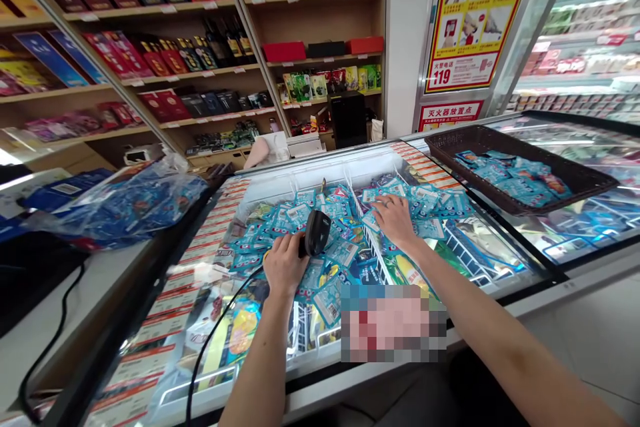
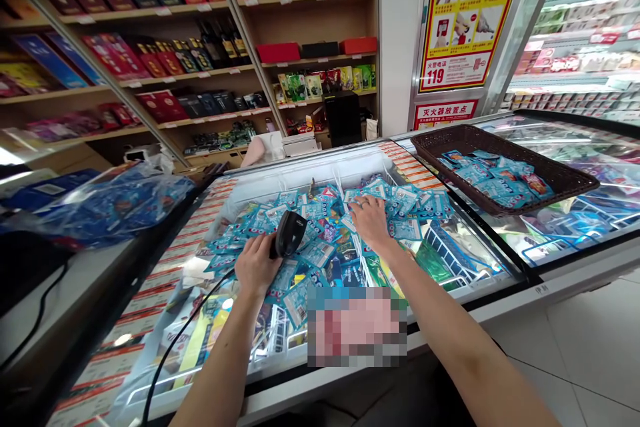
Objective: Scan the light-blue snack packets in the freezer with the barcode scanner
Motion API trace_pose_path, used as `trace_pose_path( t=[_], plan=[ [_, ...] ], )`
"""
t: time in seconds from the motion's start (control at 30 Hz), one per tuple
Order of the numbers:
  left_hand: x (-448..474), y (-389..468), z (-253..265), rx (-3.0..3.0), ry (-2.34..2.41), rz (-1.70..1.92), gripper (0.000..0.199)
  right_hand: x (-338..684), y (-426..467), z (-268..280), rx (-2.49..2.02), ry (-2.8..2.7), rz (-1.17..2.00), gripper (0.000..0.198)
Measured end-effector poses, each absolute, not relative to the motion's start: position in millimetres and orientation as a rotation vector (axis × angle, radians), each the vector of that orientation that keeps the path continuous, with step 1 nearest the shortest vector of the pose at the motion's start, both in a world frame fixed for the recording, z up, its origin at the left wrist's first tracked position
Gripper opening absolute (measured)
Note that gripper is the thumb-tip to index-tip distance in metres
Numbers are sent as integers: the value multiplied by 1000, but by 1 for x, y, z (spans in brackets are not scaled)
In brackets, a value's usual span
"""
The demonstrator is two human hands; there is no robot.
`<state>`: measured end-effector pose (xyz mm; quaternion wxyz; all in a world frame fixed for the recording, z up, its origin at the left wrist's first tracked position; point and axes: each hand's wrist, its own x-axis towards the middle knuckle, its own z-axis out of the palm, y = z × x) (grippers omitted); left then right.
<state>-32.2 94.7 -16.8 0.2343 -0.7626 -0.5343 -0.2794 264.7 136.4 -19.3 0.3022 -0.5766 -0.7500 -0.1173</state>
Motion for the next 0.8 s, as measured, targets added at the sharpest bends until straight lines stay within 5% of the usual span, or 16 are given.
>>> trace_pose_path(
  t=[0.67, 0.8],
  plan=[
    [-31, 84, -12, -2157, -1549, -679, 33, 212, 163, -19, -1533, -2268, -186, 31],
    [-30, 82, -11, -2164, -1556, -661, 32, 211, 173, -23, -1631, -2241, -66, 50]
  ],
)
